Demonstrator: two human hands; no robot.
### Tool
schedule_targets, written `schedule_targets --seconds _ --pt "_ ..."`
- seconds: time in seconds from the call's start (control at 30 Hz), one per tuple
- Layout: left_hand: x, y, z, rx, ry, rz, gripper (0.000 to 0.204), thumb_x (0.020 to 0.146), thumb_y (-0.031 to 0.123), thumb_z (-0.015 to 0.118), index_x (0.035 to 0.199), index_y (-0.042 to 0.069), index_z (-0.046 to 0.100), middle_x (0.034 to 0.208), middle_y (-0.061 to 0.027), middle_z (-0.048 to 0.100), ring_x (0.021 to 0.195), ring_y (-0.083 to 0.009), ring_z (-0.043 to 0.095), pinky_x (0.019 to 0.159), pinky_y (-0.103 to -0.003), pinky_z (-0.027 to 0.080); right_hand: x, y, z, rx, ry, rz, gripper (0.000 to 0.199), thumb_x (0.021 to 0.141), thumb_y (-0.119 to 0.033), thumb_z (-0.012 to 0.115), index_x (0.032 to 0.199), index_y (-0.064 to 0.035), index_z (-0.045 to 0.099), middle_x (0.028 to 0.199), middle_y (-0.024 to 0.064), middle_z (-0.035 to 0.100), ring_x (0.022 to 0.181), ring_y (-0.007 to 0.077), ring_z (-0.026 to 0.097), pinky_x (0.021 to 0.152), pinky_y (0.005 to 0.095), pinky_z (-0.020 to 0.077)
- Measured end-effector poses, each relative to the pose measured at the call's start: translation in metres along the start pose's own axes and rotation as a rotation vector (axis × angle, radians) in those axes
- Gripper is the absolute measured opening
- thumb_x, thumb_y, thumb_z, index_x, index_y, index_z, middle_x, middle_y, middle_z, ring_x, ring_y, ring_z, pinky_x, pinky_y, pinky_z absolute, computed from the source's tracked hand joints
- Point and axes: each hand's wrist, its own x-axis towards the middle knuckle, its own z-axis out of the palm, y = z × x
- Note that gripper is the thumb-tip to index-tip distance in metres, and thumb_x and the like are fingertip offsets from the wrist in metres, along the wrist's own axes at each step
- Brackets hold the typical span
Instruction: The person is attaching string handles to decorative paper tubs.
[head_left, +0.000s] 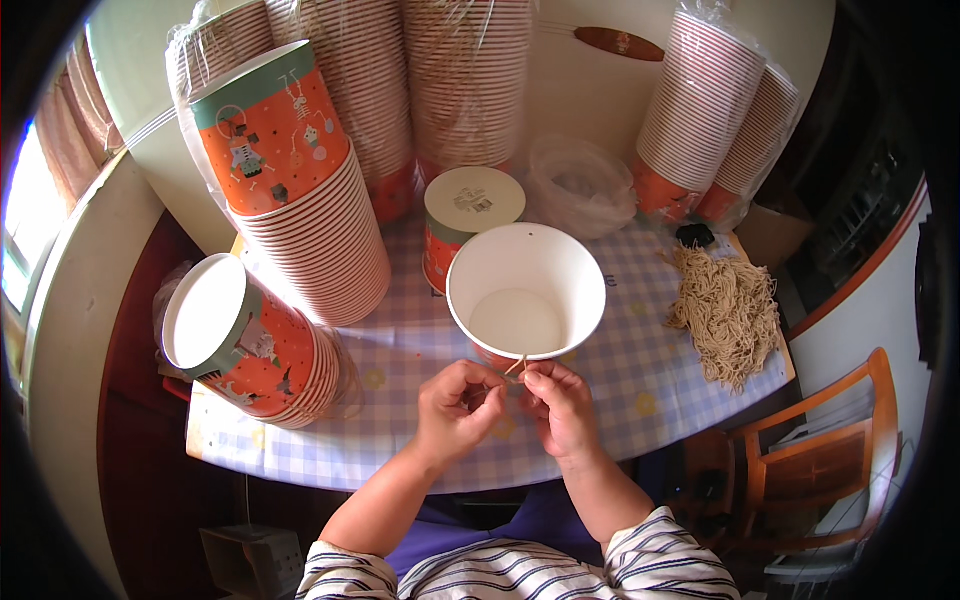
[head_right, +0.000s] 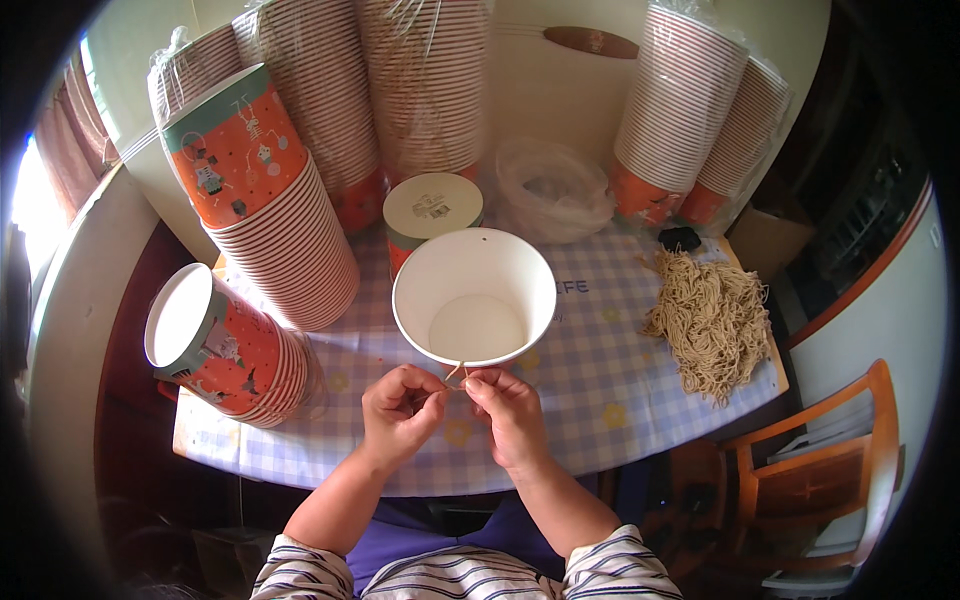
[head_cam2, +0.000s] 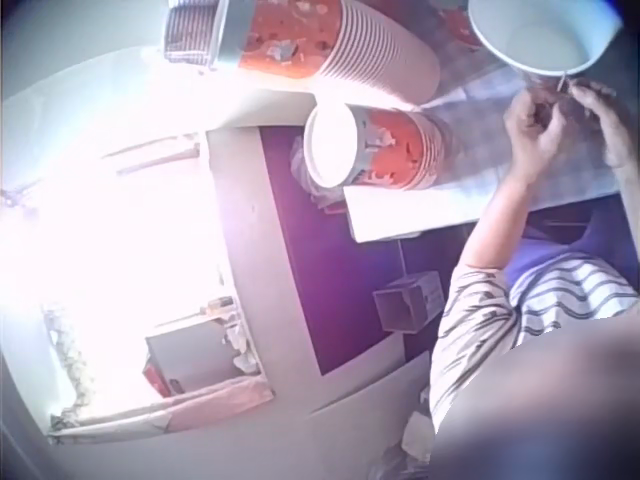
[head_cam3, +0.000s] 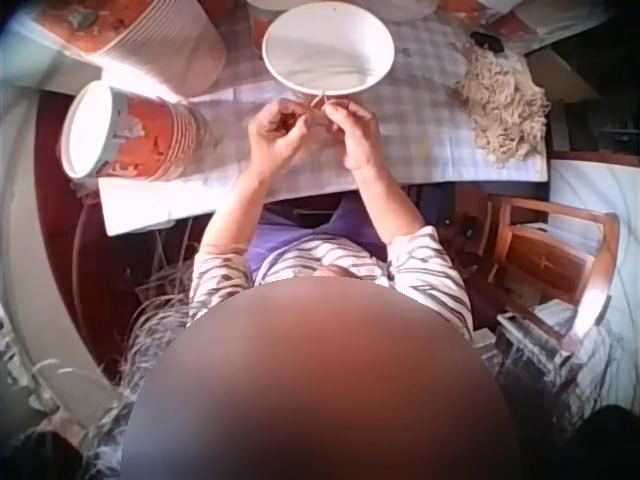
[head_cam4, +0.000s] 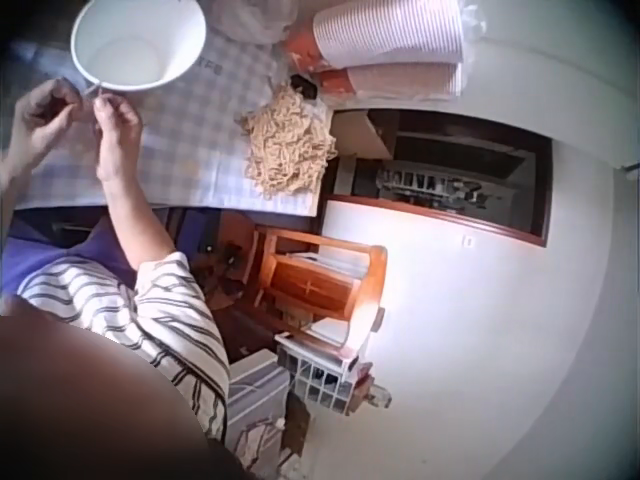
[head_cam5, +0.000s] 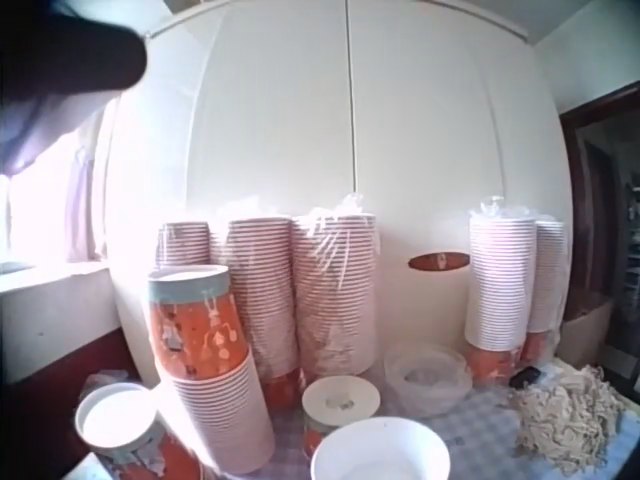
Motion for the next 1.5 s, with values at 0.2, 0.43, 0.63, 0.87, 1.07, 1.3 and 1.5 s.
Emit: schedule_targets --seconds 0.2,0.43,0.63,0.87,1.07,1.3,1.5 --pt "0.002 0.004 0.0 -0.157 -0.025 -0.087 0.008 0.083 -0.005 0.063 0.088 0.0 0.058 0.078 0.0022 0.059 0.066 -0.0008 0.052 0.054 -0.015 0.039 -0.001 -0.002 -0.003 -0.243 -0.052 -0.197 0.011 0.092 -0.012 0.062 0.094 -0.0021 0.063 0.076 -0.0055 0.056 0.067 0.0013 0.045 0.061 0.0163 0.0369" --pt "0.004 0.006 0.004 -0.347 -0.065 -0.084 0.023 0.082 0.0 0.066 0.104 -0.001 0.058 0.089 0.0003 0.062 0.067 -0.001 0.051 0.055 -0.015 0.039 -0.001 0.003 -0.008 -0.42 -0.027 -0.354 0.014 0.093 -0.013 0.061 0.095 0.0011 0.061 0.077 -0.0038 0.058 0.066 0.0021 0.047 0.059 0.0178 0.0397" --pt "0.002 -0.005 0.006 -0.086 -0.188 -0.117 0.024 0.085 0.0 0.068 0.108 -0.001 0.061 0.097 -0.0029 0.063 0.08 -0.0049 0.057 0.066 -0.019 0.045 0.0 0.008 -0.01 -0.431 -0.041 -0.41 0.015 0.093 -0.013 0.061 0.096 0.0016 0.061 0.08 -0.0021 0.061 0.07 0.003 0.051 0.063 0.0185 0.0427" --pt "0.003 0.0 0.008 -0.089 -0.072 -0.109 0.005 0.086 -0.002 0.065 0.089 -0.001 0.062 0.08 0.0021 0.059 0.069 -0.0017 0.053 0.058 -0.016 0.04 -0.003 0.003 -0.012 -0.529 -0.009 -0.441 0.014 0.094 -0.012 0.059 0.097 0.0012 0.06 0.083 -0.0011 0.062 0.071 0.0031 0.049 0.064 0.0183 0.0421" --pt "0.003 -0.002 0.006 -0.061 -0.055 -0.073 0.005 0.085 -0.004 0.063 0.087 -0.001 0.06 0.078 0.0024 0.057 0.067 -0.0011 0.051 0.056 -0.016 0.038 -0.004 0.0 -0.009 -0.528 0.021 -0.488 0.013 0.095 -0.012 0.058 0.098 0.0008 0.06 0.085 -0.001 0.062 0.071 0.0028 0.048 0.064 0.0183 0.0412" --pt "0.004 0.005 0.004 -0.159 -0.119 -0.082 0.007 0.086 -0.004 0.061 0.092 -0.001 0.06 0.082 0.0023 0.057 0.069 -0.0016 0.05 0.058 -0.016 0.039 -0.003 0.003 -0.013 -0.473 0.021 -0.501 0.012 0.095 -0.01 0.058 0.1 0.0005 0.06 0.086 -0.0009 0.062 0.071 0.0026 0.047 0.064 0.0173 0.0407" --pt "0.003 0.0 0.004 -0.167 -0.119 -0.121 0.008 0.089 0.0 0.061 0.097 -0.002 0.06 0.081 0.0023 0.056 0.07 -0.0023 0.049 0.06 -0.017 0.038 -0.005 0.005 -0.008 -0.238 -0.029 -0.385 0.015 0.092 -0.009 0.062 0.103 0.0008 0.06 0.087 -0.0018 0.061 0.072 0.0017 0.05 0.065 0.0167 0.0416"
